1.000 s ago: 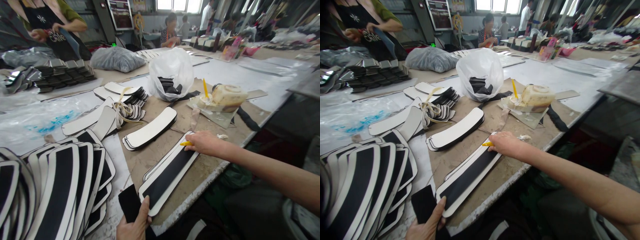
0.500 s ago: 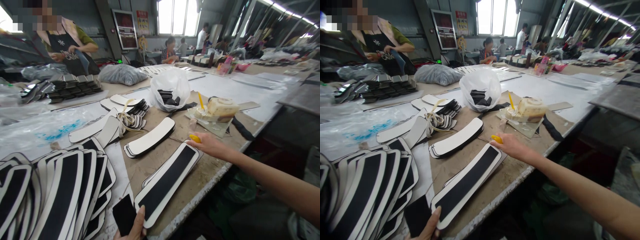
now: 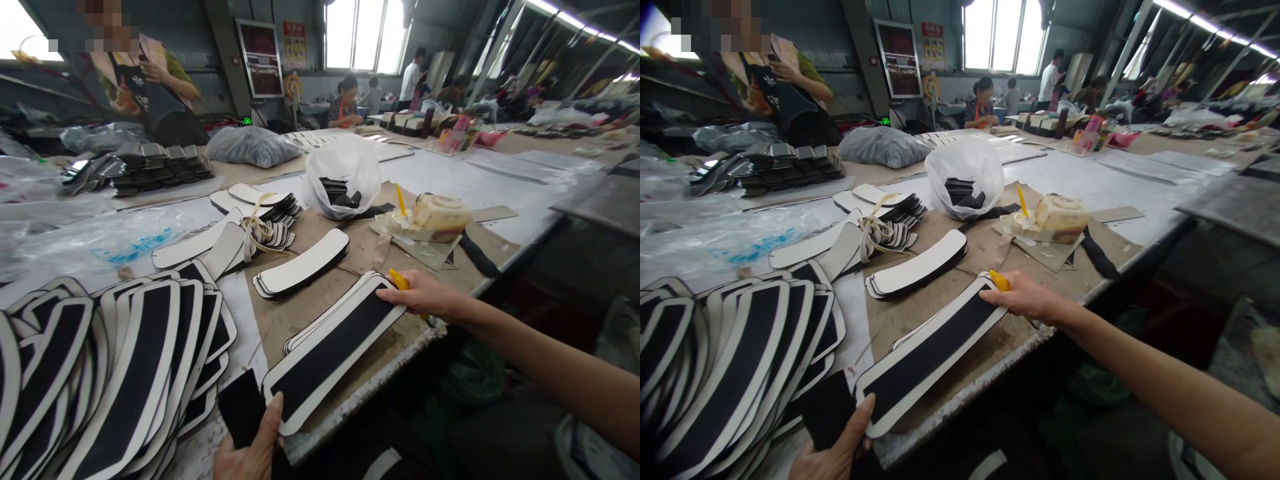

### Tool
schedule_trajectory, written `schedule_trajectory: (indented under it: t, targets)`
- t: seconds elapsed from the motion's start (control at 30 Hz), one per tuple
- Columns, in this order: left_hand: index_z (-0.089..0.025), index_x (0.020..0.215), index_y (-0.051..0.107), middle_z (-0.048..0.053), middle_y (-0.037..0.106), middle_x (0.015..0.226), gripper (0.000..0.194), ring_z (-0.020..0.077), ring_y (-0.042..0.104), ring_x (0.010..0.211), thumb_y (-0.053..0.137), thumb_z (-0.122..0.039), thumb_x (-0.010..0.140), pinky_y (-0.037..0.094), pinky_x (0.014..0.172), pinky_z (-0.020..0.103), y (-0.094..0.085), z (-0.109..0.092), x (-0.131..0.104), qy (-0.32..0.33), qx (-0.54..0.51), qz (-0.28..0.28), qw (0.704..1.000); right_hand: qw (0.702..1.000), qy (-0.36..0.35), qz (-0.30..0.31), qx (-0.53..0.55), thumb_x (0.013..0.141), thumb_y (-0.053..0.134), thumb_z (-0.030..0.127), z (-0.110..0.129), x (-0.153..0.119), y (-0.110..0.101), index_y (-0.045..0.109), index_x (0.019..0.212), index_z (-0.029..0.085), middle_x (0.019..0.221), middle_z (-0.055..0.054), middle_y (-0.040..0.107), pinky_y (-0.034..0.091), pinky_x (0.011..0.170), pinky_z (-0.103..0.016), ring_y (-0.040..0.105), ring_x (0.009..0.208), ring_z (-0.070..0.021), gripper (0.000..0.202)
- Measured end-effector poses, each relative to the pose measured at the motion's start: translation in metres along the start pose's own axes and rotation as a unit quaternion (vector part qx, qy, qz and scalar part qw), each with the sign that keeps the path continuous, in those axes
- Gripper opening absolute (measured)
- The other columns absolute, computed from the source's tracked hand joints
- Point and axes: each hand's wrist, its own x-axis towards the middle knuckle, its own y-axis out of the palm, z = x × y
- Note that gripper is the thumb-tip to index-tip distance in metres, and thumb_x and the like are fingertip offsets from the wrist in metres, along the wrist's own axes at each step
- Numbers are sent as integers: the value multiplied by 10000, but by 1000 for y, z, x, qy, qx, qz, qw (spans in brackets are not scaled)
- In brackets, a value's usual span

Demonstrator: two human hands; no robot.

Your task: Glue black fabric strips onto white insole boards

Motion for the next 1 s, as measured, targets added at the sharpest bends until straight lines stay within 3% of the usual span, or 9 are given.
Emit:
schedule_trajectory:
  t: [0.13, 0.3, 0.43, 0.57, 0.83, 1.0]
  targets:
    - [-150, 666, 617, -11, 553, 445, 423, 185, 536, 441, 728, -544, 563, 454, 446, 298, 0, 3, -4, 7, -37, -15, 999, 995, -27, -49, -79, 771, 562, 528, 5, -10, 5, 394, 612, 208, 516, 72, 349, 271, 416, -216, 336, 447, -83, 395]
    - [-105, 829, 664, 14, 605, 503, 468, 224, 611, 550, 715, -517, 612, 519, 623, 346, 2, 4, -11, 24, -85, 24, 996, 978, -68, -92, -174, 823, 485, 510, 7, -20, 10, 401, 594, 218, 525, 50, 377, 306, 461, -246, 361, 467, -107, 381]
    - [-94, 933, 669, 94, 704, 729, 485, 285, 658, 829, 708, -480, 642, 500, 824, 384, 5, 0, -21, 45, -144, 2, 989, 957, -110, -129, -235, 836, 454, 516, 6, -30, 13, 438, 608, 220, 568, 17, 454, 328, 511, -269, 410, 521, -136, 374]
    - [-102, 1038, 646, 124, 708, 935, 489, 296, 610, 1008, 685, -441, 688, 444, 932, 402, 6, -4, -29, 69, -180, 32, 981, 942, -119, -157, -271, 823, 435, 558, 8, -37, 15, 436, 586, 235, 534, 9, 451, 327, 507, -291, 430, 496, -153, 400]
    - [-96, 1035, 624, 126, 702, 993, 459, 272, 624, 993, 689, -406, 703, 483, 884, 355, 5, -7, -36, 44, -263, 56, 962, 946, -119, -165, -252, 757, 443, 702, 7, -36, 16, 335, 490, 249, 447, 14, 355, 274, 423, -304, 361, 402, -142, 537]
    - [-116, 1048, 620, 81, 721, 878, 462, 248, 669, 841, 748, -316, 653, 535, 770, 343, 2, -10, -35, -8, -298, 87, 951, 985, -22, -120, -125, 719, 553, 672, 2, -33, 17, 391, 540, 226, 480, 31, 374, 286, 387, -261, 376, 417, -116, 507]
